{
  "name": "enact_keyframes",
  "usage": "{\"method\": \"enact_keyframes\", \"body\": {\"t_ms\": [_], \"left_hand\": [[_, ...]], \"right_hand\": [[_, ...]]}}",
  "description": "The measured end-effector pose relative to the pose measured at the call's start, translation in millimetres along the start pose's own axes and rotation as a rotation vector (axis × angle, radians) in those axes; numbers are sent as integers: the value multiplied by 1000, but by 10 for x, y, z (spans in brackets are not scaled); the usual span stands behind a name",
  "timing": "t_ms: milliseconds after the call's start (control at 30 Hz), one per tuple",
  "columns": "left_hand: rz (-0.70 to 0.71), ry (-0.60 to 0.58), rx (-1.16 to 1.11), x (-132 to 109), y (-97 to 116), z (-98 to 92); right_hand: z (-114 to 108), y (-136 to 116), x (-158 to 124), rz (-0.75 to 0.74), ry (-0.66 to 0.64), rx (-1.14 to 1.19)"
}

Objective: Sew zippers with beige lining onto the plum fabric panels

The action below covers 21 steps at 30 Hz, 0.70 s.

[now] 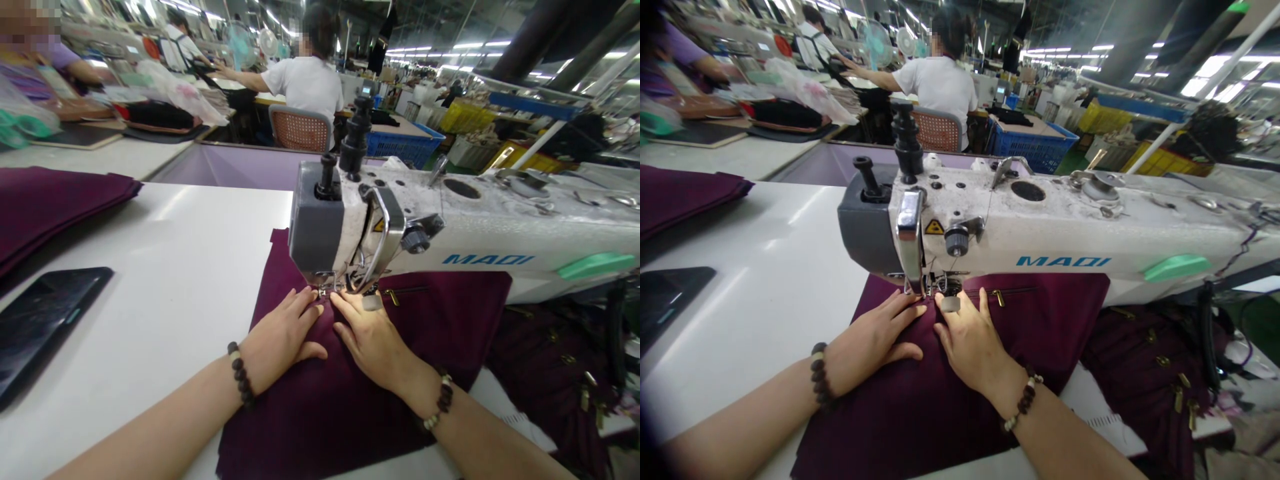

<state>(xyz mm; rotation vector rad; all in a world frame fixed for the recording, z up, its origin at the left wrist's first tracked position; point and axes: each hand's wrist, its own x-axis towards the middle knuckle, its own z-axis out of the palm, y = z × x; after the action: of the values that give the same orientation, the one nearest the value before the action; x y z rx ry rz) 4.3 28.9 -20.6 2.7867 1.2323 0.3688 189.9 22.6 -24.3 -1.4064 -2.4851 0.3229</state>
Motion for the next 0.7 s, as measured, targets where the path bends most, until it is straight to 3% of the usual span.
{"method": "enact_keyframes", "body": {"t_ms": [700], "left_hand": [[-19, -33, -24, 26, -15, -21]], "right_hand": [[26, 34, 30, -24, 2, 22]]}}
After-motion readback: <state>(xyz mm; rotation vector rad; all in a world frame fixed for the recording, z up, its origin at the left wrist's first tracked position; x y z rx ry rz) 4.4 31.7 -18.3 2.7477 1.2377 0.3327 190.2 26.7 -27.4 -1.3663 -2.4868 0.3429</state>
